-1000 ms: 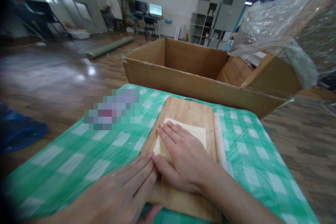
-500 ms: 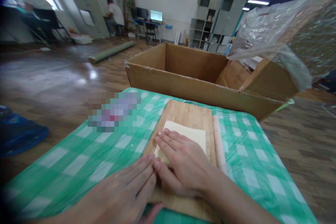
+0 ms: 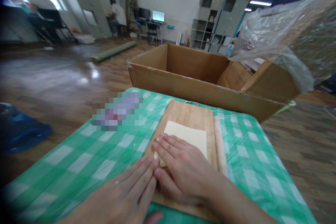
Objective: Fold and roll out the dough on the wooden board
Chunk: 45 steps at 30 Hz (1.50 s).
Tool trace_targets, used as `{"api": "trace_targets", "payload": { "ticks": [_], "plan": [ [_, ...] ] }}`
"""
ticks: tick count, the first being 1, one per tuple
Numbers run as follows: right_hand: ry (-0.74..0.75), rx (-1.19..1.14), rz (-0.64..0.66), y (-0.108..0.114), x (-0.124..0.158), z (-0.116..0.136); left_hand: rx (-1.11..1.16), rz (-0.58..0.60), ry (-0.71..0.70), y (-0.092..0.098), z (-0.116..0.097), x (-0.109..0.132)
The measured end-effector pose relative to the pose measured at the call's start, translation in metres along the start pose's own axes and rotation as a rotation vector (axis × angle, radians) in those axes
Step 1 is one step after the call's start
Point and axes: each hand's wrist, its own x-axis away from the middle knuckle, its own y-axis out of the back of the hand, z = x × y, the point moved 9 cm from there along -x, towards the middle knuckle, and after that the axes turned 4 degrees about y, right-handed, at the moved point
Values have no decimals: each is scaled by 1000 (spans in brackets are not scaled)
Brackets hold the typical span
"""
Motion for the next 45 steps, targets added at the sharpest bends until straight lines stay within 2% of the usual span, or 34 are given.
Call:
{"api": "trace_targets", "payload": {
  "ticks": [3, 8, 15, 20, 25, 29, 33, 36, 39, 45],
  "plan": [
    [-7, -3, 5, 0, 0, 0, 12, 16, -4, -1, -1, 1],
    [58, -48, -74, 4, 0, 6, 74, -11, -5, 0, -4, 1],
    [34, -78, -12, 4, -4, 7, 83, -24, -29, 2, -6, 1],
    [124, -109, -14, 7, -4, 19, 102, 3, -30, 2, -7, 2],
    [106, -126, 35, 9, -7, 22, 188, -109, 84, 24, 11, -7],
    [104, -130, -63, 9, -7, 17, 335, -97, 74, 37, 34, -30],
    [43, -120, -155, 6, -4, 2, 383, 42, 232, 18, 71, -47],
    [-63, -106, -169, 5, 0, -10, 478, 121, 257, 1, 81, -50],
    [-126, -139, -192, 8, 6, -16, 568, 117, 205, -3, 87, -52],
    [-90, -236, -181, 20, 10, -21, 669, 139, -58, -8, 87, -52]
  ]
}}
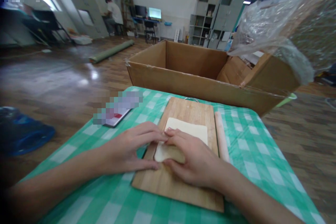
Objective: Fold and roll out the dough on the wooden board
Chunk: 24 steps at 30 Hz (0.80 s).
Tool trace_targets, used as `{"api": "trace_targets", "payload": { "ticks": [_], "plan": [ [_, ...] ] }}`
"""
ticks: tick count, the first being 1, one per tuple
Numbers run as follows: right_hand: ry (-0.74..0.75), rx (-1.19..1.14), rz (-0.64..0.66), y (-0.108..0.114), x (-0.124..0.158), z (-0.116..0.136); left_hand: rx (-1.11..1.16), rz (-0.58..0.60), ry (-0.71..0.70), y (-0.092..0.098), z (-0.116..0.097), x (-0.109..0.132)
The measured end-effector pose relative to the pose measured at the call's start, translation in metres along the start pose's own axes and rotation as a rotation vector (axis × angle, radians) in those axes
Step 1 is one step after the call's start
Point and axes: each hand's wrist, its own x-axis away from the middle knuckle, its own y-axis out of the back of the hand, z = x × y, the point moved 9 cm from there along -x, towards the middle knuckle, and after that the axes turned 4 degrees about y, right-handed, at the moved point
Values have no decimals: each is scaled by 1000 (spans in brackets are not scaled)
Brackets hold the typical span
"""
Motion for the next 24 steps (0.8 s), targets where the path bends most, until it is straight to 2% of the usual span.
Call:
{"api": "trace_targets", "payload": {
  "ticks": [3, 7, 10, 13, 19, 24],
  "plan": [
    [97, 64, 34, 3, -1, 8, -47, 14, -77, -6, -4, 3],
    [258, 354, 50, -4, 4, 30, -135, -6, -113, -13, -10, 7],
    [315, 508, 31, -12, 10, 39, -148, -39, -174, -12, -15, 8],
    [310, 512, 42, -16, 12, 39, -141, -57, -216, -8, -18, 8],
    [292, 468, 75, -18, 10, 46, -102, -13, -188, -6, -12, 6],
    [179, 404, 124, -19, 8, 48, -89, 46, -149, -7, -8, 5]
  ]
}}
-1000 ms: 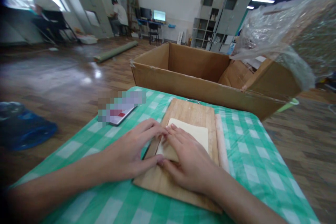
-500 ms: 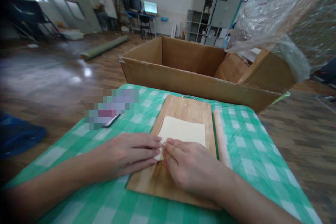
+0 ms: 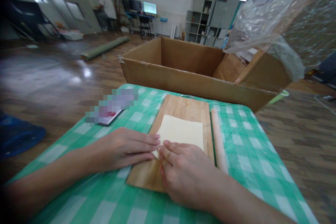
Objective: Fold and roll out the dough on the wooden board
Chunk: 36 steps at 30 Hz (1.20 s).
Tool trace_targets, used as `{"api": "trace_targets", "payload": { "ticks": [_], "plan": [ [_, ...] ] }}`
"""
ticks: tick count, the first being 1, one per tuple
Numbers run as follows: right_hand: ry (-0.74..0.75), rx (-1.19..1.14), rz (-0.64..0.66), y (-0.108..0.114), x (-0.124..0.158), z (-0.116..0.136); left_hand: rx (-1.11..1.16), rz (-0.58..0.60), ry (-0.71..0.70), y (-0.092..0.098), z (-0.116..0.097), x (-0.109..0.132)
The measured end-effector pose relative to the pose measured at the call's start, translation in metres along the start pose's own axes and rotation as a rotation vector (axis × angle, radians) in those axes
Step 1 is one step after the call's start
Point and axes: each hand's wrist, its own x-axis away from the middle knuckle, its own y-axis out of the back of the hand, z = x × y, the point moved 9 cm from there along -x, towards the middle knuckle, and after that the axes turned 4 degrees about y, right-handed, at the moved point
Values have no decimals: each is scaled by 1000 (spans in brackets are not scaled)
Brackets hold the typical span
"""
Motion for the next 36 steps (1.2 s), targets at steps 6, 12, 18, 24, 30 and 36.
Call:
{"api": "trace_targets", "payload": {
  "ticks": [6, 12, 18, 24, 30, 36],
  "plan": [
    [-53, -278, 53, 8, -1, -17, 83, -80, 54, 2, 5, -2],
    [-54, -165, 97, -3, 4, -10, 173, -21, 169, -8, 22, -2],
    [-122, -145, 69, -2, 11, -16, 110, -35, 108, -8, 6, -2],
    [-178, -54, -59, 5, 38, -32, 31, -70, 40, -25, -16, -7],
    [-120, -42, -146, 6, 42, -23, -16, -63, 6, -40, -15, -7],
    [-83, -20, -134, 9, 44, -14, -137, -42, -90, -35, -20, -3]
  ]
}}
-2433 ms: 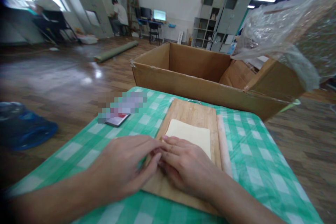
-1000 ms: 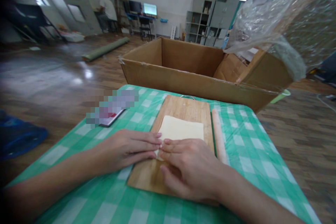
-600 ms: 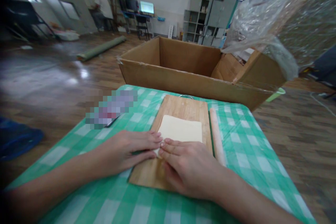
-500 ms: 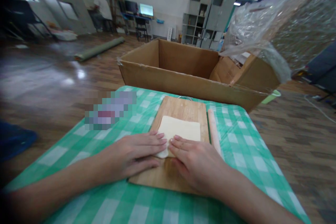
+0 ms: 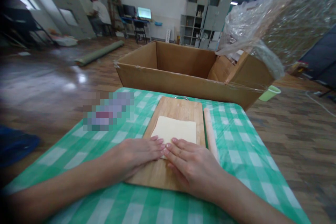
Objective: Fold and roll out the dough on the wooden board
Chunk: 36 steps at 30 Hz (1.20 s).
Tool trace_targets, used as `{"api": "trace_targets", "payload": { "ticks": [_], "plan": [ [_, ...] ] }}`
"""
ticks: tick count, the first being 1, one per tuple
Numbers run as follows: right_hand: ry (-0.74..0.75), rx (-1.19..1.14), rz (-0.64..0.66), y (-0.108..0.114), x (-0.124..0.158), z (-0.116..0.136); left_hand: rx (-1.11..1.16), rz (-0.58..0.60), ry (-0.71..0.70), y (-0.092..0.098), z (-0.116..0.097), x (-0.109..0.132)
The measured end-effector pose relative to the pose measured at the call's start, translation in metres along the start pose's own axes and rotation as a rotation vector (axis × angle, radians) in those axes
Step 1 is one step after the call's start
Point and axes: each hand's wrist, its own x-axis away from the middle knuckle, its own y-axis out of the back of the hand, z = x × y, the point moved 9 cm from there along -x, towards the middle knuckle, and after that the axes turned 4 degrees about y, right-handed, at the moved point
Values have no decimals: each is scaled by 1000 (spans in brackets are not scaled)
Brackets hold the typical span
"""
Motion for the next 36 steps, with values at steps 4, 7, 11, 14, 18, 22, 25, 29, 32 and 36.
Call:
{"api": "trace_targets", "payload": {
  "ticks": [4, 7, 11, 14, 18, 22, 25, 29, 32, 36],
  "plan": [
    [44, 17, 14, 0, 6, 8, -13, -6, -79, 11, -12, -2],
    [41, 28, 47, -5, 8, 10, -14, -17, -86, 16, -20, -5],
    [21, 21, 83, -8, 9, 10, -25, -83, -73, 21, -27, -7],
    [-6, -9, 76, -4, 12, 6, -29, -145, -75, 25, -26, -5],
    [-102, 13, 63, 1, 19, -6, 4, -52, -40, 16, -21, -6],
    [-113, 19, 107, -1, 19, -6, -15, 119, -4, 2, -21, -8],
    [-97, 51, 118, -1, 17, 1, -49, 178, 9, -3, -23, -6],
    [-58, 151, 114, -2, 19, 12, -108, 170, 12, -3, -28, -5],
    [-33, 217, 125, -5, 22, 16, -145, 104, -4, 1, -32, -6],
    [13, 254, 130, -11, 25, 24, -176, 29, -43, 5, -40, -7]
  ]
}}
